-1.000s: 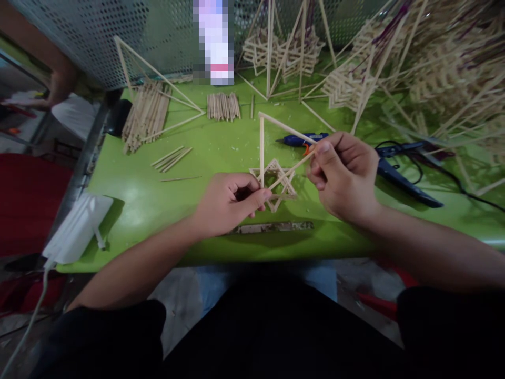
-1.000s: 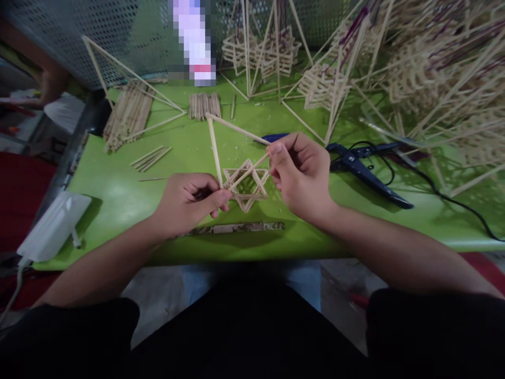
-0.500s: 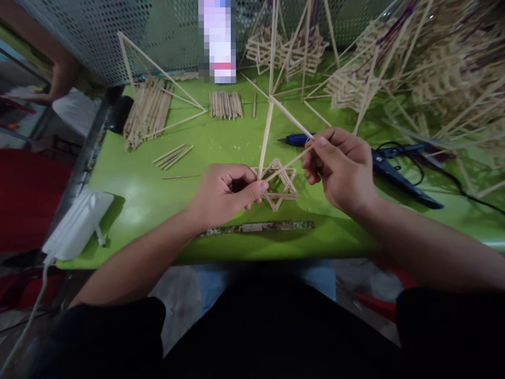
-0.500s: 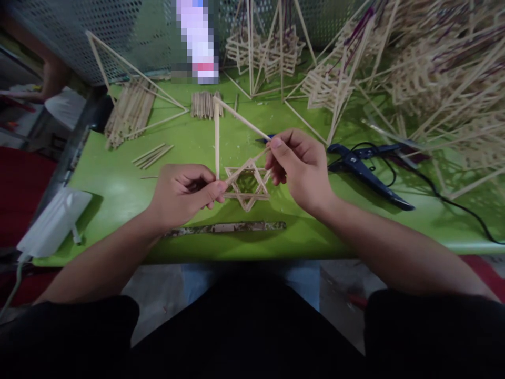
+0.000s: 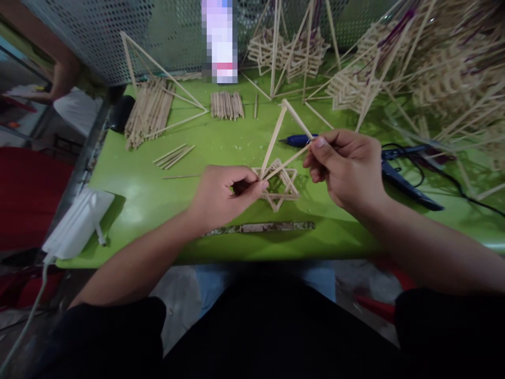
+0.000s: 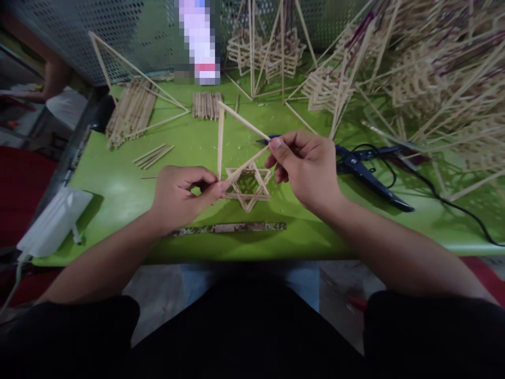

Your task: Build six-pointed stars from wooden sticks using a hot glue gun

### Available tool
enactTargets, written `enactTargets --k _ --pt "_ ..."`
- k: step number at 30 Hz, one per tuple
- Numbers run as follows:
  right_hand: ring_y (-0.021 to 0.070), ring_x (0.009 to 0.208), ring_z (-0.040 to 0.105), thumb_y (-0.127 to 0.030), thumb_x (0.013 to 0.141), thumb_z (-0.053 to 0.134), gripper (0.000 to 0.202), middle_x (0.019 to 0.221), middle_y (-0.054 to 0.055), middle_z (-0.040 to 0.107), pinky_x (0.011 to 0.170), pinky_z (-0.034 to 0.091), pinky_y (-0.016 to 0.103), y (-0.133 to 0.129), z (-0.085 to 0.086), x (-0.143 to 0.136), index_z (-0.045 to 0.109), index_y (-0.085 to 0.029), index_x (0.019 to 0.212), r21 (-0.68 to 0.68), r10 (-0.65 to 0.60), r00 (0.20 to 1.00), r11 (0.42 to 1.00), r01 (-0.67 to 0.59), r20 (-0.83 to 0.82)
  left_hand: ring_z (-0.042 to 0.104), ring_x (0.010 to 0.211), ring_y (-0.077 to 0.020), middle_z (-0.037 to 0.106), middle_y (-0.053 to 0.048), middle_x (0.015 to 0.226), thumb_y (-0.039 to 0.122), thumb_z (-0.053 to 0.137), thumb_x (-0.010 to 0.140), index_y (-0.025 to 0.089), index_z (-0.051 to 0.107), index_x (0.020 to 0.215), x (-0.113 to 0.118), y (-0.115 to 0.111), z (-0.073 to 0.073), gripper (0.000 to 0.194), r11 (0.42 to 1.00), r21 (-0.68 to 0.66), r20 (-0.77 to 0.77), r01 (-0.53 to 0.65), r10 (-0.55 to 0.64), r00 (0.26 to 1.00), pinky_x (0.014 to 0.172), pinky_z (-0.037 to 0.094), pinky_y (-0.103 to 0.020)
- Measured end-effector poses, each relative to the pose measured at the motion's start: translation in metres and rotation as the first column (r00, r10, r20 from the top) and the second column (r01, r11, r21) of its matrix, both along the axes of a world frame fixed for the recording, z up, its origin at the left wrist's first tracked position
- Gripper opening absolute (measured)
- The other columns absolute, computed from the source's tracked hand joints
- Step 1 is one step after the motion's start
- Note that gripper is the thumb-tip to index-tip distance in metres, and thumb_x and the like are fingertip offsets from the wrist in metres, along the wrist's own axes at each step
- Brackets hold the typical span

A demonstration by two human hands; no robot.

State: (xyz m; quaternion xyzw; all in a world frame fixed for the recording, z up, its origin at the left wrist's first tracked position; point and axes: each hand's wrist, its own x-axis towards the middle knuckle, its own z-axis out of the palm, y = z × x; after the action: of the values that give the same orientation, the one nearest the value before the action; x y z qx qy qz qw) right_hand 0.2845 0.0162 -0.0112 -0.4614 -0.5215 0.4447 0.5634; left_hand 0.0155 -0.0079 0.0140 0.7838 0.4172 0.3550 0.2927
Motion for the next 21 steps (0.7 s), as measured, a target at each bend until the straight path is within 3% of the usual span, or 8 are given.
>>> enactTargets --k 3,6,12,21 --pt "0.0108 0.048 0.058 -0.065 0.091 0.099 0.043 0.077 0.004 0.082 0.041 0.047 0.029 0.001 0.000 0.000 0.085 -0.024 0.085 -0.005 -0.005 1.000 1.000 0.005 -0.005 0.066 0.059 -0.0133 0.079 -0.002 0.071 0.037 0.079 0.109 0.022 0.080 0.079 -0.001 0.001 -0.003 0.034 0.999 0.032 -0.070 -0.003 0.006 0.998 0.057 0.047 -0.027" --pt "0.0102 0.048 0.058 -0.065 0.090 0.100 0.045 0.080 0.005 0.084 0.040 0.046 0.028 0.001 0.002 0.000 0.087 -0.023 0.085 -0.015 -0.003 1.000 1.000 0.002 -0.007 0.068 0.060 -0.0131 0.081 -0.002 0.074 0.035 0.077 0.111 0.021 0.080 0.081 -0.002 0.001 -0.008 0.033 0.989 0.150 -0.132 0.016 0.004 0.991 0.060 0.049 -0.027" --pt "0.0101 0.049 0.058 -0.064 0.093 0.098 0.042 0.085 0.005 0.086 0.042 0.046 0.029 -0.002 0.002 0.000 0.087 -0.023 0.087 0.016 0.004 0.999 1.000 -0.005 0.032 0.069 0.061 -0.0126 0.081 -0.001 0.076 0.027 0.076 0.113 0.020 0.075 0.079 -0.002 0.003 -0.019 0.034 0.901 0.426 -0.197 0.078 0.008 0.980 0.061 0.048 -0.027" --pt "0.0099 0.048 0.056 -0.061 0.099 0.093 0.038 0.085 0.006 0.086 0.040 0.042 0.029 -0.003 -0.007 -0.001 0.088 -0.024 0.091 0.072 -0.015 1.000 0.997 0.014 0.021 0.059 0.055 -0.0114 0.072 0.002 0.067 0.026 0.074 0.115 0.020 0.071 0.082 0.001 0.004 -0.027 0.033 0.833 0.542 -0.215 0.112 0.008 0.977 0.055 0.038 -0.029"
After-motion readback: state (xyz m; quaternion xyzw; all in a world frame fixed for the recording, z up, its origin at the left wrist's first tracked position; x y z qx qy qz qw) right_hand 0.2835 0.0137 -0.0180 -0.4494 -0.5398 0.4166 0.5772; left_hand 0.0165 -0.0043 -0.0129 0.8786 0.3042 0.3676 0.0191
